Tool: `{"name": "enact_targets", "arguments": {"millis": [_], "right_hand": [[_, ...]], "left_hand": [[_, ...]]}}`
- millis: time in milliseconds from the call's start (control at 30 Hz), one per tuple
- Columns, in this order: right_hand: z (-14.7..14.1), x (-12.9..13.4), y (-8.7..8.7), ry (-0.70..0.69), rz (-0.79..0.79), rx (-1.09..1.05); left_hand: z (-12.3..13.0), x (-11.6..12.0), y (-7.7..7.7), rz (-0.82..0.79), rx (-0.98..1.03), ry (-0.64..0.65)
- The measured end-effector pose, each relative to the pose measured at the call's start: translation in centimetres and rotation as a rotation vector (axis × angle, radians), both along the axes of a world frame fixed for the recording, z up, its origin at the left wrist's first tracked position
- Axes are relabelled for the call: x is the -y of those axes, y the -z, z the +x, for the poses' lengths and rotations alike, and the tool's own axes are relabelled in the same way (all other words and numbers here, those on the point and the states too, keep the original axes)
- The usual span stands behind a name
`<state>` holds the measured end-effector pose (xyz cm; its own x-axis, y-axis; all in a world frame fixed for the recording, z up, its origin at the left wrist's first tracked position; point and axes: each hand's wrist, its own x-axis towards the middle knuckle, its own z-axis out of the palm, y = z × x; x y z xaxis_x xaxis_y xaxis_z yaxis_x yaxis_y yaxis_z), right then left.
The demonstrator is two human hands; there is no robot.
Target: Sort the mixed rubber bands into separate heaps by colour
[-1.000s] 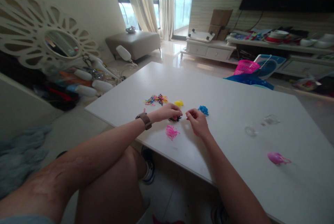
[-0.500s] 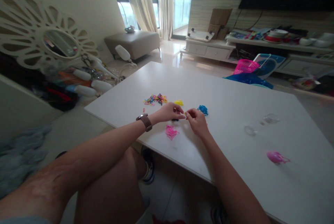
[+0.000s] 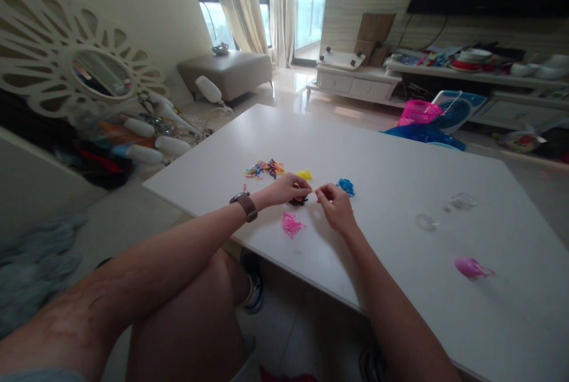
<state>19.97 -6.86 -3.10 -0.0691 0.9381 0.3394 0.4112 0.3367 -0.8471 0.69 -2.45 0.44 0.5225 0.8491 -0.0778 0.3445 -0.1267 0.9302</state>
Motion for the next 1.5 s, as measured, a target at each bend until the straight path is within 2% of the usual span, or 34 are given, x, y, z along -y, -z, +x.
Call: {"name": "enact_targets", "arguments": {"millis": [200, 400, 567, 767, 1033, 1200, 1367, 1500], "right_hand": [[0.0, 0.0, -0.1, -0.007, 0.000, 0.032], [-0.2, 0.1, -0.1, 0.054, 0.014, 0.015], [0.0, -0.2, 0.2, 0.081, 0.004, -0.032], [0.2, -0.2, 0.2, 0.103, 0.014, -0.004], [0.2, -0.1, 0.2, 0.085, 0.029, 0.028], [0.3, -0.2, 0.4, 0.089, 0.029, 0.029], [0.3, -0.2, 0.3, 0.089, 0.024, 0.048], [0.2, -0.2, 0.3, 0.084, 0.022, 0.044]], "left_hand": [[0.0, 0.1, -0.3, -0.028, 0.001, -0.001], [0.1, -0.2, -0.5, -0.049, -0.024, -0.036], [-0.8, -1.5, -0.1, 0.053, -0.116, -0.137], [-2.0, -3.9, 1.2, 0.105, -0.213, -0.347], [-0.8, -5.3, 2.1, 0.083, -0.236, -0.407], [-0.8, -5.7, 1.6, -0.030, -0.186, -0.391], [-1.4, -5.5, 1.0, -0.163, -0.015, -0.428], [-1.3, -4.6, 0.4, -0.196, 0.112, -0.328]]}}
